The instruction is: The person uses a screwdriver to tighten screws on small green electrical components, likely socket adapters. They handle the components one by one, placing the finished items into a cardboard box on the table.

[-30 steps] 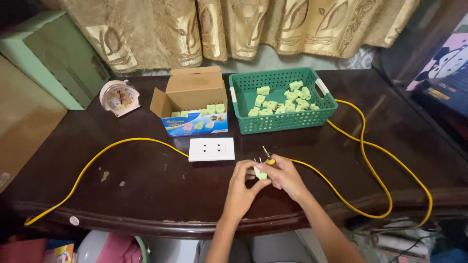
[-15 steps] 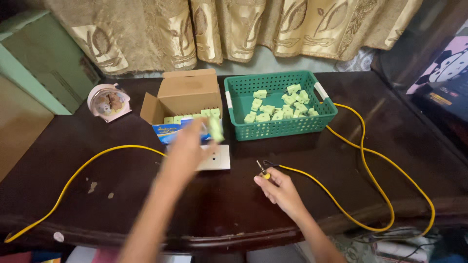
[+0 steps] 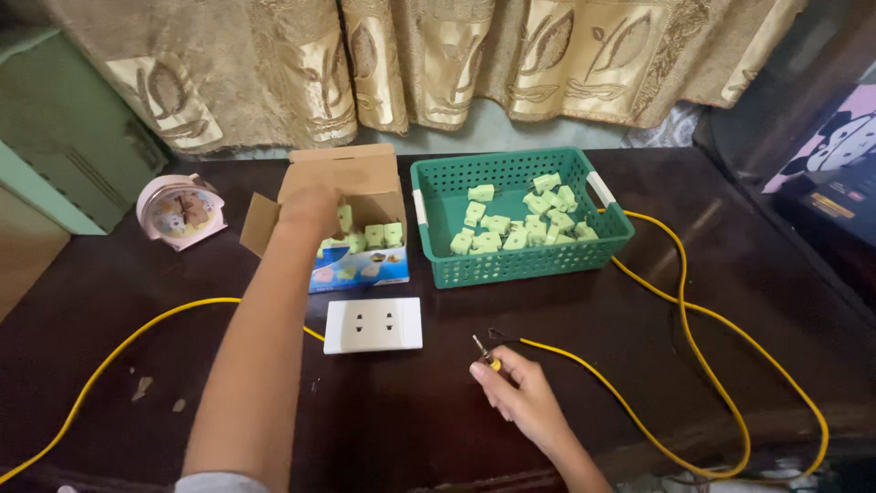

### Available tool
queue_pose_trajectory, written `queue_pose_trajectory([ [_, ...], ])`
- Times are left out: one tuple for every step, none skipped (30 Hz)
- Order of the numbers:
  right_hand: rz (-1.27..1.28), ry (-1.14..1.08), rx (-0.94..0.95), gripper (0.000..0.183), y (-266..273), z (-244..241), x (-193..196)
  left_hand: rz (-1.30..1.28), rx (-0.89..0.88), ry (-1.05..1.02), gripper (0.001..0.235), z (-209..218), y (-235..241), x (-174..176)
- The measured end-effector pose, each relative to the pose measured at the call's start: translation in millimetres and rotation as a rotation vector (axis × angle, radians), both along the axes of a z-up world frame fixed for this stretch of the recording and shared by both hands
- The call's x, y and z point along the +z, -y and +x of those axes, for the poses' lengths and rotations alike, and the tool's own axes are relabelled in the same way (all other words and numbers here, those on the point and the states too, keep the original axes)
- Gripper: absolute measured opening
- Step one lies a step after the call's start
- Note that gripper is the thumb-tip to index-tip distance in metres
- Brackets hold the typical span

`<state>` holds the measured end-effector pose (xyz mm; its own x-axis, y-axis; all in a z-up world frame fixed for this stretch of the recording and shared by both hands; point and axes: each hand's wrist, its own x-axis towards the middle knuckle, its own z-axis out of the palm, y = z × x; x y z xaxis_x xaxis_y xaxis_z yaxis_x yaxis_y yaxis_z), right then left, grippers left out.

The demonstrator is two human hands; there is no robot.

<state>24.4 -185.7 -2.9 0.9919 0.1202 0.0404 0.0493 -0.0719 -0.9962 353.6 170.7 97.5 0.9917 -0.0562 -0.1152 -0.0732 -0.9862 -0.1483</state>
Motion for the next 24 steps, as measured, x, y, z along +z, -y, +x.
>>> queue_pose_trajectory([
  [-0.001, 0.0, 0.001, 0.037, 0.0, -0.2, 1.3, -0.001, 0.001, 0.0, 0.062, 1.4, 2.1, -5.0],
  [-0.007, 0.003, 0.002, 0.036, -0.1, -0.5, 2.8, -0.073, -0.004, -0.049, 0.049, 2.7, 4.0, -9.9],
  [-0.013, 0.005, 0.003, 0.035, -0.8, -1.1, 4.3, -0.145, -0.011, -0.098, 0.044, 4.0, 5.7, -14.7],
  [-0.013, 0.004, 0.003, 0.035, -0.5, -0.5, 5.4, -0.145, -0.01, -0.099, 0.044, 3.7, 8.4, -17.3],
  [-0.039, 0.016, 0.004, 0.032, -0.5, -0.5, 5.9, -0.111, -0.035, -0.141, 0.053, 2.5, 10.3, -20.3],
  [-0.064, 0.028, 0.005, 0.03, -0.5, -0.6, 6.5, -0.076, -0.06, -0.183, 0.062, 1.1, 12.3, -23.4],
  [-0.064, 0.027, 0.006, 0.03, -0.7, -0.3, 6.4, -0.076, -0.059, -0.184, 0.062, -0.9, 12.3, -23.2],
  [-0.056, 0.016, 0.004, 0.03, -0.7, -0.2, 6.5, -0.139, -0.035, -0.176, 0.06, -3.0, 12.4, -22.9],
  [-0.048, 0.003, 0.001, 0.03, -0.7, -1.2, 6.3, -0.202, -0.012, -0.168, 0.059, -5.8, 12.8, -23.0],
  [-0.047, 0.001, 0.002, 0.03, -0.1, -0.5, 6.6, -0.201, -0.012, -0.171, 0.059, -6.1, 12.8, -22.1],
  [-0.036, -0.002, 0.009, 0.031, -0.2, -0.5, 6.5, -0.215, 0.008, -0.178, 0.056, -7.0, 12.2, -21.3],
  [-0.026, -0.004, 0.016, 0.032, -0.2, -0.8, 6.6, -0.228, 0.028, -0.185, 0.053, -8.2, 11.6, -20.5],
  [-0.025, -0.003, 0.017, 0.032, 0.3, 0.6, 1.5, -0.228, 0.028, -0.184, 0.053, -11.2, 12.0, -14.0],
  [-0.028, 0.012, 0.028, 0.032, 0.9, 1.8, -3.5, -0.237, 0.012, -0.168, 0.058, -14.2, 12.4, -7.4],
  [-0.03, 0.026, 0.038, 0.033, 1.4, 2.4, -8.8, -0.244, -0.006, -0.153, 0.07, -17.5, 13.3, -1.3],
  [-0.029, 0.026, 0.037, 0.033, 1.3, 0.9, -4.2, -0.243, -0.006, -0.153, 0.07, -19.0, 21.3, 9.7],
  [-0.03, 0.017, 0.03, 0.031, 0.8, -0.2, 0.6, -0.241, 0.04, -0.062, 0.049, -20.2, 29.1, 21.3],
  [-0.031, 0.008, 0.023, 0.029, 0.2, -1.3, 5.4, -0.239, 0.086, 0.03, 0.031, -21.3, 36.8, 32.9],
  [-0.029, 0.009, 0.023, 0.029, 0.4, -0.7, 4.9, -0.237, 0.086, 0.031, 0.031, -23.2, 50.1, 42.7],
  [-0.049, 0.034, 0.021, 0.031, 0.4, -0.1, 4.3, -0.063, 0.023, 0.227, 0.016, -25.2, 63.0, 52.4],
  [-0.07, 0.056, 0.021, 0.033, 0.4, -0.3, 3.7, 0.113, -0.039, 0.42, 0.016, -28.0, 75.3, 61.1],
  [-0.069, 0.054, 0.023, 0.033, -0.3, 0.0, 4.4, 0.114, -0.037, 0.419, 0.016, -36.5, 94.3, 70.2],
  [-0.075, 0.05, 0.021, 0.033, -0.3, -0.1, 4.9, 0.002, -0.151, 0.578, 0.018, -44.9, 114.3, 79.0],
  [-0.081, 0.045, 0.019, 0.032, -0.1, -0.2, 5.3, -0.112, -0.264, 0.738, 0.029, -53.4, 134.3, 87.6],
])
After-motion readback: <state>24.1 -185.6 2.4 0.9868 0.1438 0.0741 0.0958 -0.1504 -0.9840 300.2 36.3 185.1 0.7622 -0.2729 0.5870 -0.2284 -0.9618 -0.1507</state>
